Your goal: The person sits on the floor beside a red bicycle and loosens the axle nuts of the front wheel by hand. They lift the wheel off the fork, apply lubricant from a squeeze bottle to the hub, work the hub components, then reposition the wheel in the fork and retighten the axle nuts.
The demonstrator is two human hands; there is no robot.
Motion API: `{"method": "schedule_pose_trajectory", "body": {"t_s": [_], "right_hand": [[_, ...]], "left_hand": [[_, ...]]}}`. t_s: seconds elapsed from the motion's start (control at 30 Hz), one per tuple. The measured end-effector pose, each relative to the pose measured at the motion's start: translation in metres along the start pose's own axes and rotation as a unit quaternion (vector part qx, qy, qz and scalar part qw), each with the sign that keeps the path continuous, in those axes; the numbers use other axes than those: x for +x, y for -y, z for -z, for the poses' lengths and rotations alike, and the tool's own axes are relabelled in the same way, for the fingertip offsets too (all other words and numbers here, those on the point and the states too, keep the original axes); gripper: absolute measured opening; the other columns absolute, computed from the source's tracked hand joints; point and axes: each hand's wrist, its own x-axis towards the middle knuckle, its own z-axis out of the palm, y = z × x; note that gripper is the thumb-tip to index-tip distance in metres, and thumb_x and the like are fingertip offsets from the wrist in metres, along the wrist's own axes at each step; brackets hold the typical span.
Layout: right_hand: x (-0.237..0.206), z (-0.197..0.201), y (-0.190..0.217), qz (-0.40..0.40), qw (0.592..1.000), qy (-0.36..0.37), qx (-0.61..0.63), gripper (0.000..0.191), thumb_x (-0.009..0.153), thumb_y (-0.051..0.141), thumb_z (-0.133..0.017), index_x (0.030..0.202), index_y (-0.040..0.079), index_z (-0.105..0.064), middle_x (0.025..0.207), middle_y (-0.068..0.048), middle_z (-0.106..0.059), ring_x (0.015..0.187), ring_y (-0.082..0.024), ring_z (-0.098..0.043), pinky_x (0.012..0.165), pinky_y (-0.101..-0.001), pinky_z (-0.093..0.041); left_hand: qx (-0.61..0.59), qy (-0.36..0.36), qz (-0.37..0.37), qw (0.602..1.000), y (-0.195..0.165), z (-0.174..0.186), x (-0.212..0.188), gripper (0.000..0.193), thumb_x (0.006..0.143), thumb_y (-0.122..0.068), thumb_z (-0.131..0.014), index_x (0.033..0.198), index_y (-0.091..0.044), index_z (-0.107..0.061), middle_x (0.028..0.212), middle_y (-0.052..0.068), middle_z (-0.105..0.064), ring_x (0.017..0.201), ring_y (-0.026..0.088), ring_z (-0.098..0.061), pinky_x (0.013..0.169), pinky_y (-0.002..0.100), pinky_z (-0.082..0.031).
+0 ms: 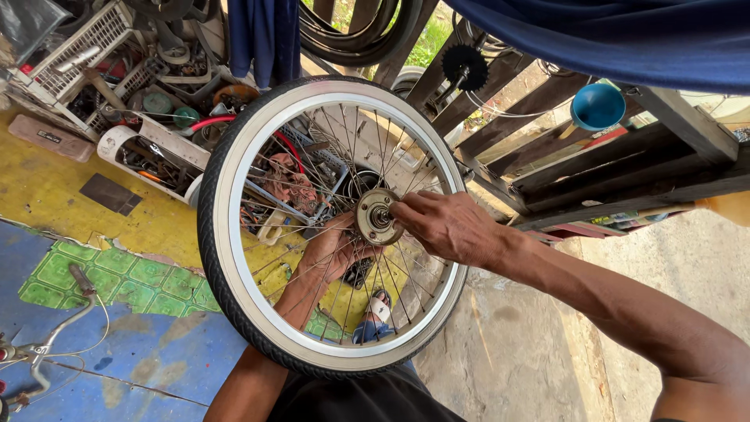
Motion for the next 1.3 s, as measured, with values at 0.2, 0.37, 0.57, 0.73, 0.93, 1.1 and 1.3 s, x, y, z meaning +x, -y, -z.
{"method": "schedule_pose_trajectory", "body": {"t_s": [0.2, 0.37, 0.57, 0.73, 0.93, 1.1, 1.3], "right_hand": [[0.002, -0.017, -0.009, 0.011, 0.995, 0.075, -0.058, 0.019, 0.103, 0.026, -0.057, 0.092, 0.01, -0.057, 0.074, -0.003, -0.059, 0.057, -0.016, -0.057, 0.042, -0.0322, -0.039], [0.001, -0.012, 0.001, -0.094, 0.989, 0.112, -0.028, 0.037, 0.111, 0.036, -0.054, 0.081, 0.014, -0.056, 0.062, -0.002, -0.054, 0.045, -0.018, -0.05, 0.04, -0.0352, -0.033], [0.0, 0.005, 0.003, 0.019, 1.0, -0.01, 0.002, 0.015, 0.098, 0.019, -0.063, 0.103, 0.006, -0.059, 0.082, -0.005, -0.06, 0.068, -0.018, -0.062, 0.044, -0.0319, -0.045], [0.0, 0.0, -0.006, 0.067, 0.997, -0.018, -0.039, 0.012, 0.093, 0.011, -0.064, 0.1, 0.007, -0.055, 0.084, -0.004, -0.058, 0.071, -0.016, -0.061, 0.051, -0.0317, -0.047], [0.008, -0.008, -0.006, -0.099, 0.977, 0.184, -0.048, 0.038, 0.109, 0.038, -0.047, 0.081, 0.014, -0.055, 0.062, 0.002, -0.049, 0.043, -0.014, -0.039, 0.042, -0.035, -0.031], [0.008, -0.002, -0.003, 0.002, 1.0, -0.01, -0.006, 0.022, 0.106, 0.027, -0.055, 0.098, 0.006, -0.055, 0.075, -0.002, -0.053, 0.055, -0.014, -0.05, 0.041, -0.0305, -0.036], [0.015, -0.003, -0.007, 0.024, 0.999, -0.003, -0.042, 0.026, 0.105, 0.027, -0.062, 0.087, 0.01, -0.053, 0.069, -0.002, -0.052, 0.051, -0.016, -0.049, 0.043, -0.0347, -0.036]], "left_hand": [[-0.013, 0.017, 0.011, 1.0, 0.003, 0.0, -0.001, 0.038, 0.109, -0.028, -0.047, 0.132, 0.0, -0.057, 0.117, 0.017, -0.07, 0.099, 0.028, -0.075, 0.082, 0.046, -0.066], [-0.019, -0.004, 0.021, 1.0, 0.006, 0.002, 0.001, 0.037, 0.109, -0.028, -0.047, 0.133, -0.001, -0.056, 0.117, 0.016, -0.07, 0.099, 0.027, -0.075, 0.082, 0.046, -0.067], [-0.018, 0.02, 0.006, 1.0, 0.004, 0.0, -0.001, 0.038, 0.109, -0.027, -0.045, 0.135, -0.001, -0.055, 0.119, 0.018, -0.07, 0.099, 0.028, -0.075, 0.081, 0.046, -0.066], [-0.015, 0.016, 0.01, 1.0, 0.003, -0.003, -0.001, 0.038, 0.11, -0.027, -0.044, 0.134, 0.0, -0.055, 0.119, 0.018, -0.07, 0.099, 0.028, -0.075, 0.081, 0.046, -0.066], [-0.018, 0.01, 0.011, 1.0, 0.004, -0.002, 0.002, 0.038, 0.108, -0.027, -0.046, 0.133, 0.0, -0.055, 0.118, 0.018, -0.069, 0.1, 0.029, -0.074, 0.082, 0.047, -0.066], [-0.031, 0.01, 0.003, 0.999, 0.0, 0.001, 0.002, 0.039, 0.108, -0.027, -0.047, 0.133, 0.001, -0.056, 0.121, 0.019, -0.068, 0.102, 0.031, -0.074, 0.084, 0.048, -0.066], [-0.025, 0.007, 0.009, 1.0, -0.001, -0.001, 0.001, 0.039, 0.108, -0.026, -0.047, 0.134, 0.002, -0.056, 0.123, 0.019, -0.067, 0.105, 0.031, -0.073, 0.087, 0.049, -0.065]]}}
